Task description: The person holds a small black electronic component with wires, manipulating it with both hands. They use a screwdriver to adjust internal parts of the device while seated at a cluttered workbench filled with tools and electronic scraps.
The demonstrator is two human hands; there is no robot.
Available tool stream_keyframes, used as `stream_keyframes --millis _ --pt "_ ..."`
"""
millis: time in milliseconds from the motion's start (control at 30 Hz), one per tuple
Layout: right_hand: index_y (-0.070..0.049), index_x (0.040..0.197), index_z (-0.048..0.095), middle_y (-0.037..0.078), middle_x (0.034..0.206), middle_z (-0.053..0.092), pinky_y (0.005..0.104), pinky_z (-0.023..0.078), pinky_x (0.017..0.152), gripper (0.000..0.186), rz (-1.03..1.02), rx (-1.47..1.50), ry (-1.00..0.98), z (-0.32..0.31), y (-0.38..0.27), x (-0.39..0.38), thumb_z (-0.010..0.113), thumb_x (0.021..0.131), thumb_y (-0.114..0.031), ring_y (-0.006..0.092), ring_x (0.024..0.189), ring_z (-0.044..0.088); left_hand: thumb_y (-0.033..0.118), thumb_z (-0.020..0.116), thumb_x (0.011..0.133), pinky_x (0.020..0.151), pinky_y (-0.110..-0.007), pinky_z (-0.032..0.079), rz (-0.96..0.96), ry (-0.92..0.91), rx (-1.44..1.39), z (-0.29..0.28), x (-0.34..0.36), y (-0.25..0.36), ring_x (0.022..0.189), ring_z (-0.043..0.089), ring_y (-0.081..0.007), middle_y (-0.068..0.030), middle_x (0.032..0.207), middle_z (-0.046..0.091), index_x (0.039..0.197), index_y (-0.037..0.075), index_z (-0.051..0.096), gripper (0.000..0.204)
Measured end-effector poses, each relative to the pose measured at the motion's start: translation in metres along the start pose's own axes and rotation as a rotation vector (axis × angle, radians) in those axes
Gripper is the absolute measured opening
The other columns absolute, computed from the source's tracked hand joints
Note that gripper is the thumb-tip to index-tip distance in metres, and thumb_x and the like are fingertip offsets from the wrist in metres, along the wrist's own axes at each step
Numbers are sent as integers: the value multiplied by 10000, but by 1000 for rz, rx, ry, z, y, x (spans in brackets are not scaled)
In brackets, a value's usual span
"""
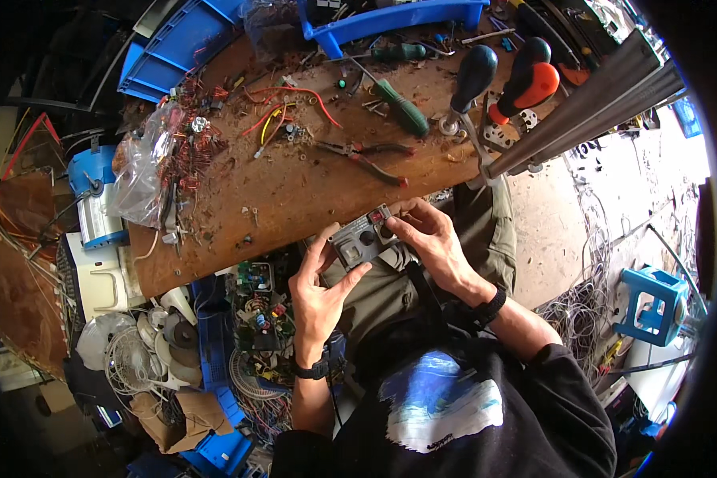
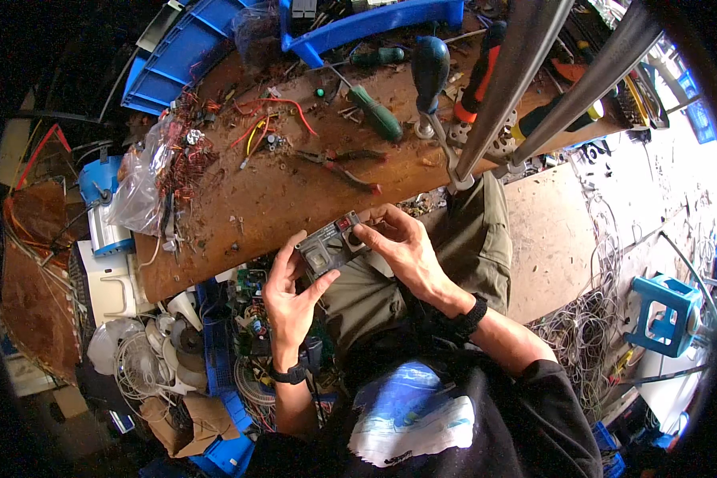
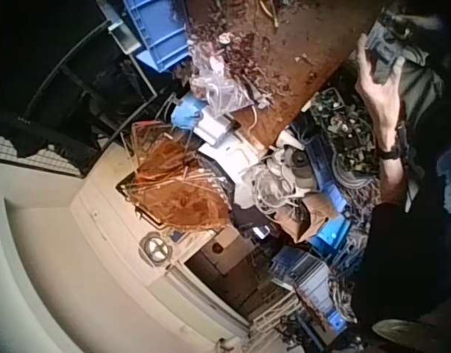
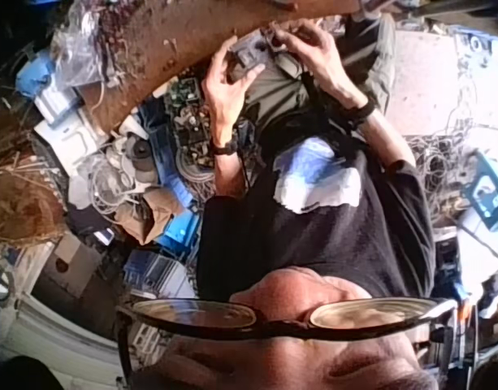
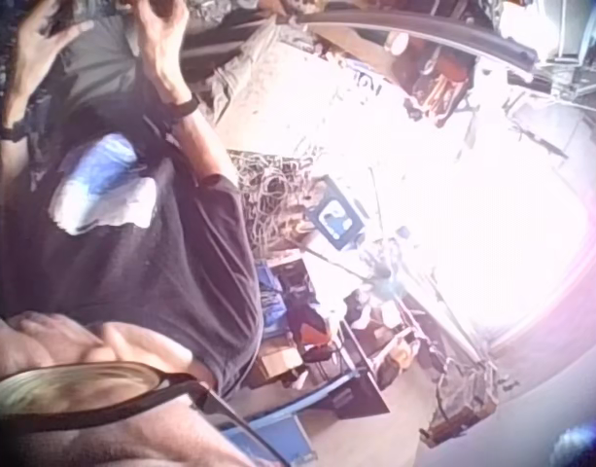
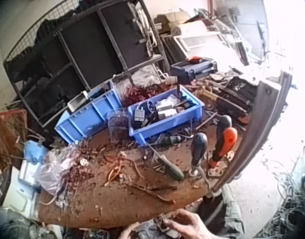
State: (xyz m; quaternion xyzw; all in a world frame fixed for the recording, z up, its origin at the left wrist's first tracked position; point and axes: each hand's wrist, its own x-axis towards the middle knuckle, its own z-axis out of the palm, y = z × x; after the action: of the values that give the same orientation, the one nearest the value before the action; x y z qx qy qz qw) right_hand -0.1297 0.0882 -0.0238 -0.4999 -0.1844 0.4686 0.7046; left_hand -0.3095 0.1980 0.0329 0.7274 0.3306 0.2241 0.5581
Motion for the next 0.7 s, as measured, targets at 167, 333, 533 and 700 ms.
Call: stream_keyframes --millis 167,333,533,700 --pt "-15 1155 666 4 1083 716 266 499 934 253 1 69 12 0 6 -1 757 1011 -203 76 1026 631 1 867 850 1055 -374 548 0 -1 17 -2 1 0 1188 694 -215 -151 1289 724 1476 13 559 697" --pt "-30 1132 670 -19 1059 706 255 486 890 227 -9 61 23 1 5 -1 749 1017 -209 60 979 609 65 879 860 1047 -393 555 21 -11 55 -2 4 2 1188 707 -239 -181 1275 735 1474 35 574 686" --pt "-35 1122 660 -31 1040 695 247 476 861 201 -11 69 5 0 9 0 730 1023 -195 55 947 589 79 877 867 1032 -389 559 -15 -18 61 -3 3 2 1169 715 -237 -184 1259 740 1471 28 573 678" --pt "-28 1115 656 -16 1046 700 258 482 886 213 13 38 21 2 5 1 732 1020 -203 67 968 594 77 878 865 1029 -384 560 1 -13 55 -4 4 1 1160 715 -232 -180 1253 742 1475 18 566 688"
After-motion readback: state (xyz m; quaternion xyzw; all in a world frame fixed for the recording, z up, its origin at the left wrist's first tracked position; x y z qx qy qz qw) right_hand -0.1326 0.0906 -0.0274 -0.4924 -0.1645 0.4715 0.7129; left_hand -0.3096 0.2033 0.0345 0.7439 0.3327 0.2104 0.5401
